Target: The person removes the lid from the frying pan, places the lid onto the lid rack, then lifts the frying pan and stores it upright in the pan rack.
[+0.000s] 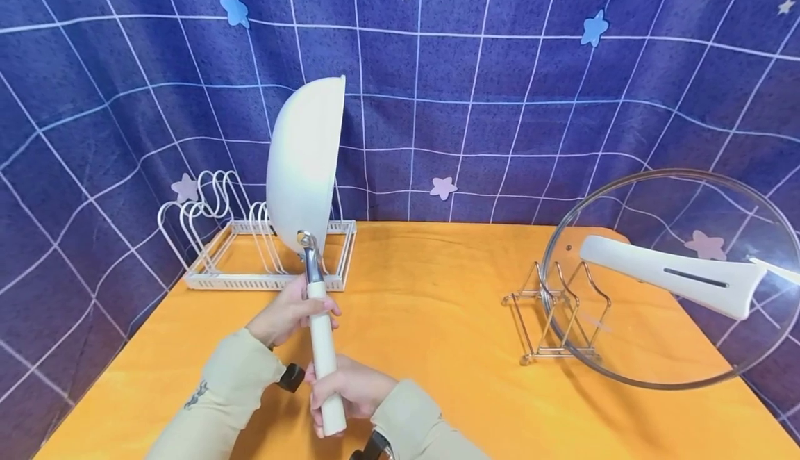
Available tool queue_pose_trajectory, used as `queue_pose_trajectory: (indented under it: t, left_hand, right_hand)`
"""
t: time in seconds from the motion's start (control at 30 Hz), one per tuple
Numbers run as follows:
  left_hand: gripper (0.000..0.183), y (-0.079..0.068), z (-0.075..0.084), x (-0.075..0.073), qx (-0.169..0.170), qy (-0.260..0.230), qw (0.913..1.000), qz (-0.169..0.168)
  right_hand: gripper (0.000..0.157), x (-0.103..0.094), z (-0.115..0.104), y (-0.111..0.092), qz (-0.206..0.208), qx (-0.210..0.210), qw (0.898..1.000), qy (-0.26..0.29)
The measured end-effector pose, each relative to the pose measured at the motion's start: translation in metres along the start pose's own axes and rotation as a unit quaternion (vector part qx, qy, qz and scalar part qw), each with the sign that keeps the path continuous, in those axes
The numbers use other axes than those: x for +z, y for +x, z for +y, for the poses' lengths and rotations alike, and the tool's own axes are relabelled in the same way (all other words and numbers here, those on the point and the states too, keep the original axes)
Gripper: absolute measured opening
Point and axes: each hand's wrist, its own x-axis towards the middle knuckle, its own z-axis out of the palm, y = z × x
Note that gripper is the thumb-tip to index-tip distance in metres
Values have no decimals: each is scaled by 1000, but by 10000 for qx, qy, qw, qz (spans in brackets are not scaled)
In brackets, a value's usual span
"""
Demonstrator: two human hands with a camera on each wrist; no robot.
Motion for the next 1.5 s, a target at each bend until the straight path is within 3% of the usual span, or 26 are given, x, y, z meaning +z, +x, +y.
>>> queue_pose_trajectory:
  t: [0.5,1.1,1.5]
  left_hand:
    - [24,-2,-3,-1,-269,-16,9996,86]
    - [28,-2,-2,1,-242,-27,9997,52]
    - [33,-4,-5,1,-439,-57,9989,138]
  right_hand:
    - [25,2,3,-2,30,37,10000,14]
    - [23,4,1,-5,107,103,9999,-48]
    - [24,3,4,-5,63,151,9999,-37]
